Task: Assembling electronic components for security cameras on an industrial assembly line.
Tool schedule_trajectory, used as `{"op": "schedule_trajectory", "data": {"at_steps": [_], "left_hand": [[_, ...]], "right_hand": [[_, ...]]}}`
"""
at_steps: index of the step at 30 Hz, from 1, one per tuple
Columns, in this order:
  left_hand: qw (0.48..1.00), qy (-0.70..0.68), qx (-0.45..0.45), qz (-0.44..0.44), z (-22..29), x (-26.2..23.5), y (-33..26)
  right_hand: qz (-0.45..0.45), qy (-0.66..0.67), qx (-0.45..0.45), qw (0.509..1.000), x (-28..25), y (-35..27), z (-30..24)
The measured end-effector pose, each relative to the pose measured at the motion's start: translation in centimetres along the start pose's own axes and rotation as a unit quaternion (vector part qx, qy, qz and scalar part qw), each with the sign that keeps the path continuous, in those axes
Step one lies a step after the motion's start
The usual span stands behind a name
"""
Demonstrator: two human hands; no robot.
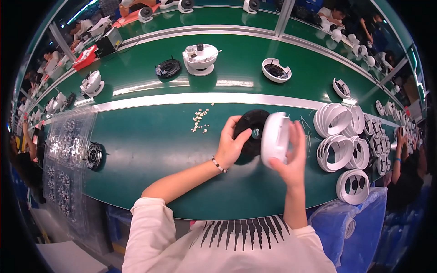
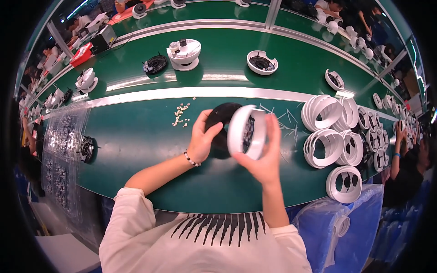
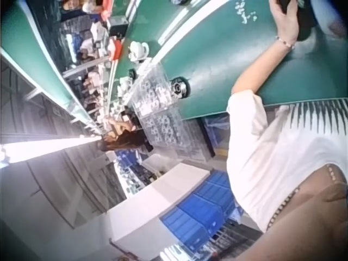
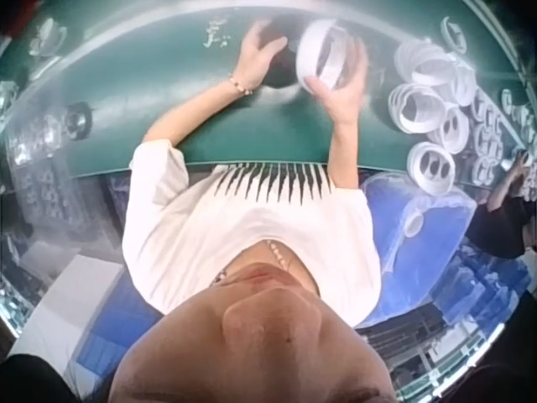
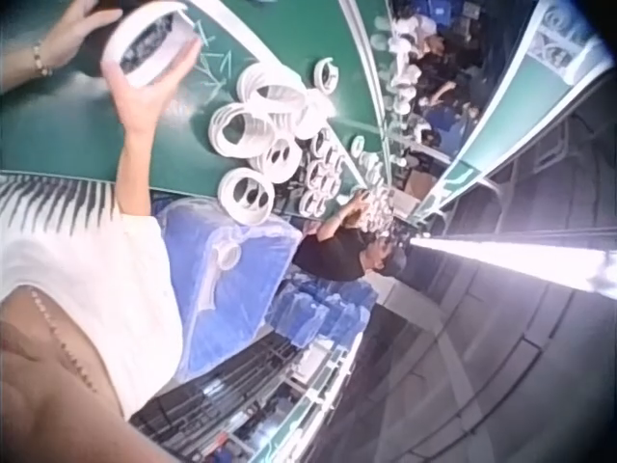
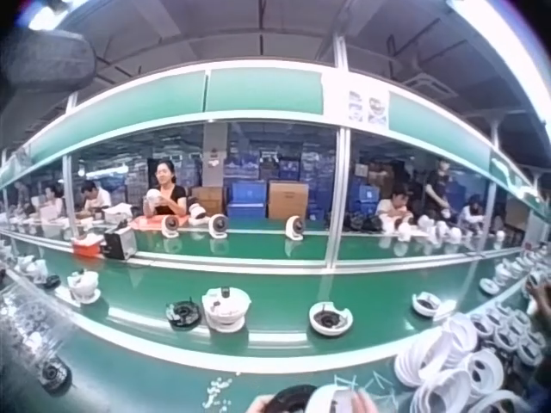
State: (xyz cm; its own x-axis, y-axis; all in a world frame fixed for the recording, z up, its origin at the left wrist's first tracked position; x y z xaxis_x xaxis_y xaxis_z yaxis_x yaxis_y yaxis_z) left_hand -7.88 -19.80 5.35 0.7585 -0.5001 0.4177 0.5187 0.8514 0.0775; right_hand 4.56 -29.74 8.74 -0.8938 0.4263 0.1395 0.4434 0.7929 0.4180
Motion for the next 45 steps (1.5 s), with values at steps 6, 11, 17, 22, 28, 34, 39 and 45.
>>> {"op": "schedule_trajectory", "data": {"at_steps": [6,11,17,22,28,34,39,45], "left_hand": [[0.868,-0.274,-0.307,-0.277,0.6,2.0,-2.1],[0.893,-0.244,-0.342,-0.162,1.2,1.5,-0.4],[0.881,-0.279,-0.356,-0.141,0.1,0.0,-0.8],[0.898,-0.257,-0.332,-0.129,0.9,0.3,-1.1],[0.907,-0.239,-0.309,-0.156,2.0,0.9,-1.6],[0.904,-0.221,-0.314,-0.188,2.5,-0.3,-1.8],[0.903,-0.261,-0.286,-0.184,2.6,-0.7,-1.9],[0.905,-0.310,-0.250,-0.147,2.3,-0.7,-2.1]], "right_hand": [[-0.002,-0.020,-0.015,1.000,2.2,-0.2,1.0],[-0.075,-0.199,-0.057,0.975,3.0,-0.6,0.1],[-0.103,-0.297,-0.123,0.941,4.6,-1.3,-1.8],[-0.133,-0.276,-0.156,0.939,4.7,-0.7,-2.5],[-0.153,-0.316,-0.180,0.919,5.9,-0.3,-2.1],[-0.162,-0.291,-0.175,0.926,6.6,0.4,-2.8],[-0.205,-0.324,-0.137,0.913,7.1,1.1,-2.9],[-0.071,-0.352,-0.145,0.922,8.4,-1.0,-0.6]]}}
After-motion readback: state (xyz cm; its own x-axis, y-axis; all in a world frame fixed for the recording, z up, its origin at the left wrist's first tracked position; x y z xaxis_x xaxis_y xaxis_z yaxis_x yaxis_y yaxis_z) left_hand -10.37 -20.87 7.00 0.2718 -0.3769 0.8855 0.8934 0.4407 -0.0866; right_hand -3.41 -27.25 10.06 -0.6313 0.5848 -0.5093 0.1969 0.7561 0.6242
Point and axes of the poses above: each hand's wrist, its own y-axis towards the middle knuckle, its own x-axis out of the palm, z = x × y, the point moved 5 cm from there along y, towards the middle knuckle, and after that the axes turned 6 degrees about -x, right-handed, at the moved point
